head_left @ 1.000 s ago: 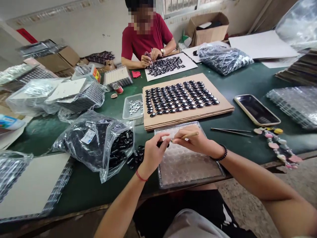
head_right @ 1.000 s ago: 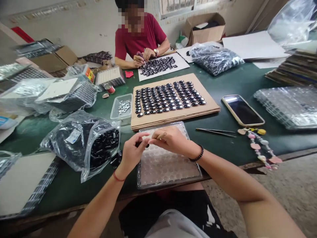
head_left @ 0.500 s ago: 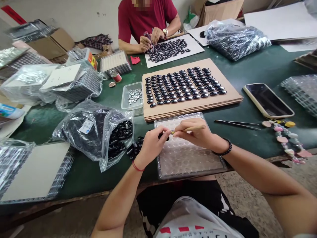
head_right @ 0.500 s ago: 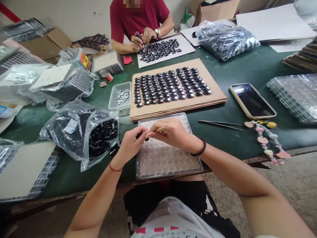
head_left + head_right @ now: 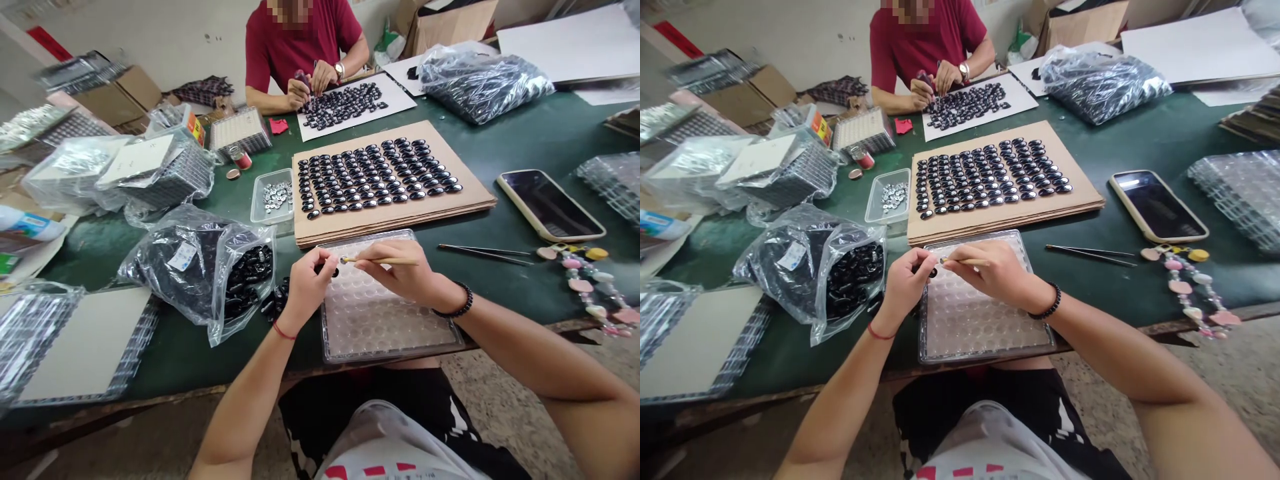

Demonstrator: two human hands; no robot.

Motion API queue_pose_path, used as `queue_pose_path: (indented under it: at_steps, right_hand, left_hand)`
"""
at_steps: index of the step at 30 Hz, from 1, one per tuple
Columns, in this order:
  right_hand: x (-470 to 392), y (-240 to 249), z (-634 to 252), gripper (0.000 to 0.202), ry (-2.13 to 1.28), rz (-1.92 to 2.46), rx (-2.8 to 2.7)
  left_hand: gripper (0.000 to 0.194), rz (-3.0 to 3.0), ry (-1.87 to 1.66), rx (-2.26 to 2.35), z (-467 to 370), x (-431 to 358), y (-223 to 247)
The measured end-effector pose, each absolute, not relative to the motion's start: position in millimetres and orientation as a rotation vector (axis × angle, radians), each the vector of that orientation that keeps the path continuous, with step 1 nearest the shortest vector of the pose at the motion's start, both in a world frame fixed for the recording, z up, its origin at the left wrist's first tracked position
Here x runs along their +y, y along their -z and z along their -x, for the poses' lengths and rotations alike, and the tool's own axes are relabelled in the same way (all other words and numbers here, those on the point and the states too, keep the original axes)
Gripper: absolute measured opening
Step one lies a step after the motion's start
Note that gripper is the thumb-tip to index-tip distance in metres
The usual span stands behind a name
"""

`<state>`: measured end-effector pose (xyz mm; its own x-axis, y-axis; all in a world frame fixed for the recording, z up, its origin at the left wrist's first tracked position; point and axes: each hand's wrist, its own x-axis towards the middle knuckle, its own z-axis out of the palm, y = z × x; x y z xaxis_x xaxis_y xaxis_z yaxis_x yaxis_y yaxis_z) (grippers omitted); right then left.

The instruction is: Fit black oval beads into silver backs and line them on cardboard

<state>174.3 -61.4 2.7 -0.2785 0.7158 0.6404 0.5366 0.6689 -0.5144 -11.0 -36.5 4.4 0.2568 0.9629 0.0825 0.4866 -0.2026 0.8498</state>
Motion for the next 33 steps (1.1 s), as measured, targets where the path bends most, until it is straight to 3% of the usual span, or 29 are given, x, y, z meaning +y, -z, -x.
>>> queue_pose_path:
  at_steps: [6,14,23,29,33]
  right_hand:
    - [-62.0,-4.9,-175.3,0.013,-0.272,1.008,-1.767]
    - [-63.4,-6.4,-173.9,0.013,-0.598,0.895,-1.578]
    - [-68.8,-6.7,-174.9,0.006,-0.383,0.921,-1.607]
    - [-67.6,-3.2,-176.5,0.007,-0.333,0.938,-1.646]
    - [-67.1,-4.5,-176.8,0.006,-0.285,0.916,-1.681]
  left_hand:
    - [0.023,-1.593,-1.003,1.298,12.0,-36.7,-7.6]
    - [0.033,-1.61,-0.879,1.105,8.0,-40.7,-3.5]
    - [0.03,-1.774,-1.067,1.263,17.0,-18.2,-5.4]
    - [0.032,-1.224,-1.518,1.361,36.8,34.0,5.3]
    - [0.03,-0.804,-1.34,1.074,27.7,13.5,5.9]
